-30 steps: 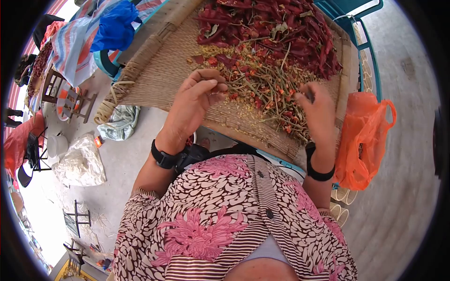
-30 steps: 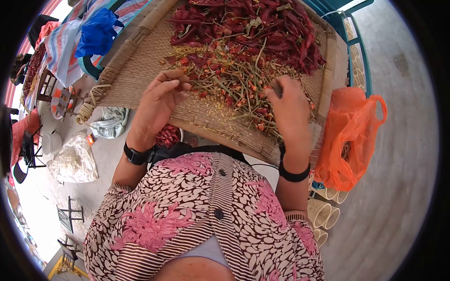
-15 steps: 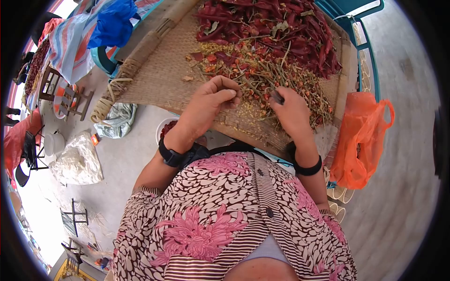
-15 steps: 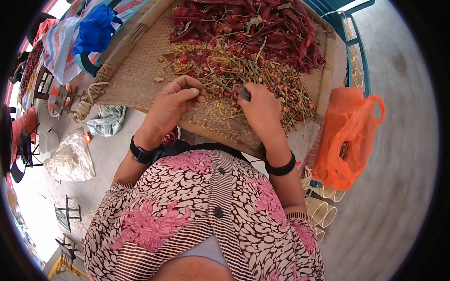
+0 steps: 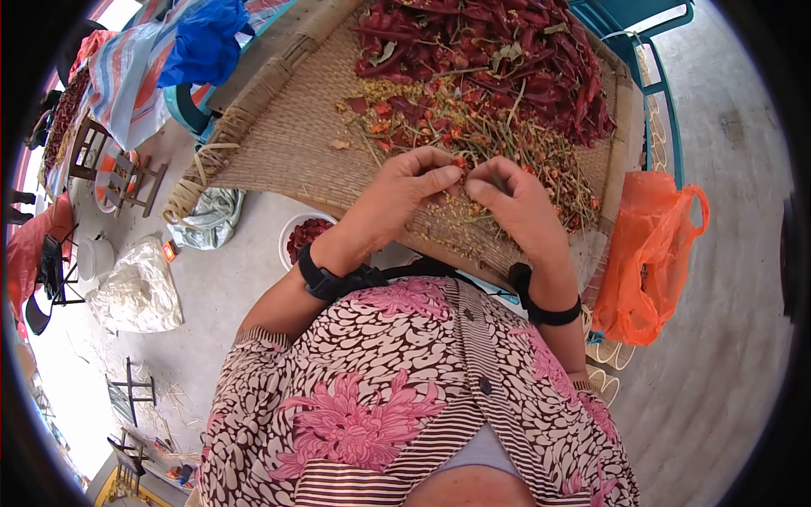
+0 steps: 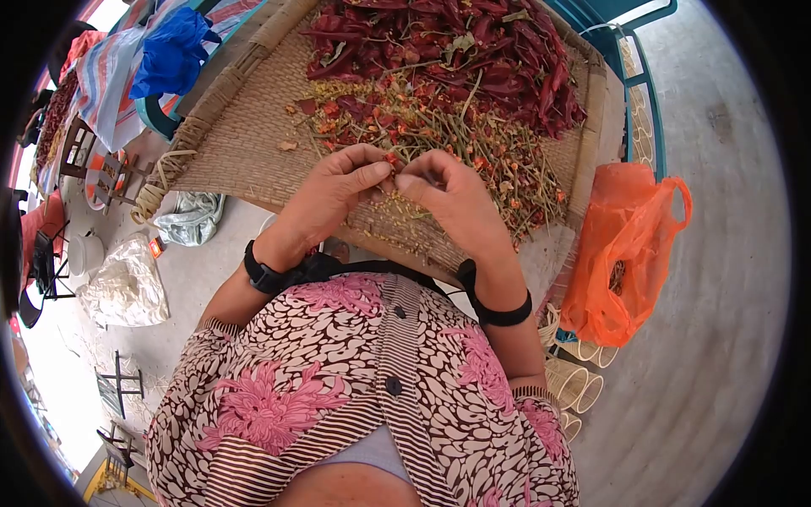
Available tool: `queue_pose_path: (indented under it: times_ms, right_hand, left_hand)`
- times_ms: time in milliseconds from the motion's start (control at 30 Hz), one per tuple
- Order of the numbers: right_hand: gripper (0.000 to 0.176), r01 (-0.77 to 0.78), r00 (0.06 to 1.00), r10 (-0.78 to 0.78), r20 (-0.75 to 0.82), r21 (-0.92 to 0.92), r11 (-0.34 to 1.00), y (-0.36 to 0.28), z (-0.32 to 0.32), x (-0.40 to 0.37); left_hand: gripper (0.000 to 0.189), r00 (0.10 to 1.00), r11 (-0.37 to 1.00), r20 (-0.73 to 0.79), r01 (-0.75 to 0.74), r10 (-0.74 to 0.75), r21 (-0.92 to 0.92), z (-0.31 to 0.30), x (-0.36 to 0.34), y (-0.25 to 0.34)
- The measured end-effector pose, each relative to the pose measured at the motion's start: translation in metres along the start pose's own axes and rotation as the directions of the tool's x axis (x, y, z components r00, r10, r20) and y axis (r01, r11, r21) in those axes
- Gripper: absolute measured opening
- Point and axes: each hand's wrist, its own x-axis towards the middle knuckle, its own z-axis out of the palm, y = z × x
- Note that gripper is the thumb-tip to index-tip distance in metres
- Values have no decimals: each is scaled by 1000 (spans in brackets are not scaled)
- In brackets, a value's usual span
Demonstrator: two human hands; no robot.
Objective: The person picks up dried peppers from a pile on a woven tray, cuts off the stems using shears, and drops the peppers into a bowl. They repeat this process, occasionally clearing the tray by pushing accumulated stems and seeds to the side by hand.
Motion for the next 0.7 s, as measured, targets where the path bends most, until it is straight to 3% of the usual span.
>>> queue_pose_path:
  times_ms: [100,200,300,400,500,533,567,600,700]
  right_hand:
    - [27,-151,980,188,-69,365,919,-17,-1,-3]
    - [25,-194,981,175,83,409,892,-13,3,2]
    - [21,-134,986,162,-30,423,896,-5,9,7]
    - [18,-149,986,164,7,461,875,-1,9,10]
    - [15,-112,986,143,-81,308,945,-10,15,10]
    - [13,60,984,-46,-174,75,995,-9,18,11]
    - [12,213,944,-248,-218,-172,962,-8,22,12]
    - [11,337,869,-448,-209,-412,846,-8,26,14]
    - [14,421,713,-686,-145,-694,584,-14,37,14]
  left_hand:
    - [20,999,1000,35,10,-10,9,2,-5,11]
    - [18,991,996,114,57,-65,65,5,-9,15]
    - [17,994,997,73,74,-76,28,5,-8,14]
    - [16,996,997,58,59,-62,47,1,-6,12]
    - [16,997,971,57,40,-55,237,0,-8,17]
    - [16,999,965,29,32,-41,261,1,-7,17]
    - [16,1000,958,2,25,-27,286,2,-7,17]
    - [16,1000,950,-26,18,-10,312,3,-7,17]
    - [15,999,947,-47,22,-8,321,4,-9,23]
